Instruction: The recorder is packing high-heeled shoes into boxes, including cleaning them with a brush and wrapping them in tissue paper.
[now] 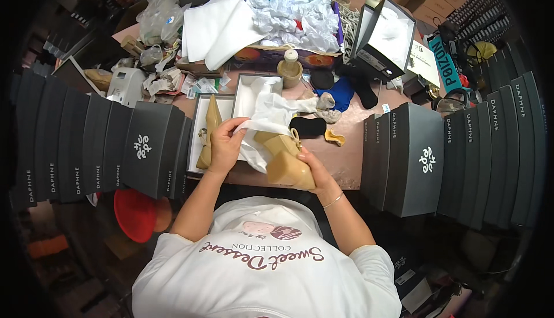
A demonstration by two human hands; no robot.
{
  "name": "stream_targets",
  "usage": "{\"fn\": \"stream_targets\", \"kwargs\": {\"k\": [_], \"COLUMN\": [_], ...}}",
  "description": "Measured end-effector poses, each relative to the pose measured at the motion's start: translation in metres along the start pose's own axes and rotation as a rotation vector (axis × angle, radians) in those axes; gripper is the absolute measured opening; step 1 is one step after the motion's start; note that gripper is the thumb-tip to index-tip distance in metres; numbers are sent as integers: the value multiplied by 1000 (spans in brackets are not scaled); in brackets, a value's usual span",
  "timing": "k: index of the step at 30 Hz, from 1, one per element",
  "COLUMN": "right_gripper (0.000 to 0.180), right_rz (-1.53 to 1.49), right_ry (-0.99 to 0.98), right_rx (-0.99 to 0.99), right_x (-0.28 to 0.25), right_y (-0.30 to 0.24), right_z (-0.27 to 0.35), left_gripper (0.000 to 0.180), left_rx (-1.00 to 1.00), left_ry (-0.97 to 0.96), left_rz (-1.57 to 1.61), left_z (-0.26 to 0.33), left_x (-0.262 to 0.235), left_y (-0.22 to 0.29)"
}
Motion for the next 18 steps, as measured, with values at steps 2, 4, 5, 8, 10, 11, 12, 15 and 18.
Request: {"fn": "stream_targets", "kwargs": {"k": [2,4,5,8,10,11,12,15,18], "right_gripper": [63,65,66,70,76,79,82,89,77], "right_rz": [-159,-179,-202,-185,-56,230,517,1223,1075], "right_ry": [-278,-309,-353,-341,-149,-189,-232,-342,-237], "right_rx": [37,6,15,-1,-56,-52,-44,41,118], "right_x": [-14,-16,-15,-15,-9,1,12,33,6], "right_y": [16,18,17,15,8,3,-4,-6,0], "right_z": [1,3,3,2,6,8,7,7,-3], "left_gripper": [20,18,17,14,15,15,15,18,29], "left_rx": [58,80,86,-25,-68,-9,49,187,423], "left_ry": [-99,-174,-220,-237,-240,-206,-167,-211,-289], "left_rz": [-185,-303,-366,-227,-121,-116,-113,-199,-353], "left_z": [0,2,7,22,27,26,24,18,24], "left_x": [6,14,18,27,33,34,33,30,27], "left_y": [19,25,28,23,22,30,38,47,62]}}
Point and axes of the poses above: each hand's wrist, its own z-axis away from the middle knuckle, its own x-axis out of the palm, y = z × x, the point moved 7 cm from there along -z, towards the middle knuckle, and after that the axes turned 3 degrees about -y, right-handed, at the moved point
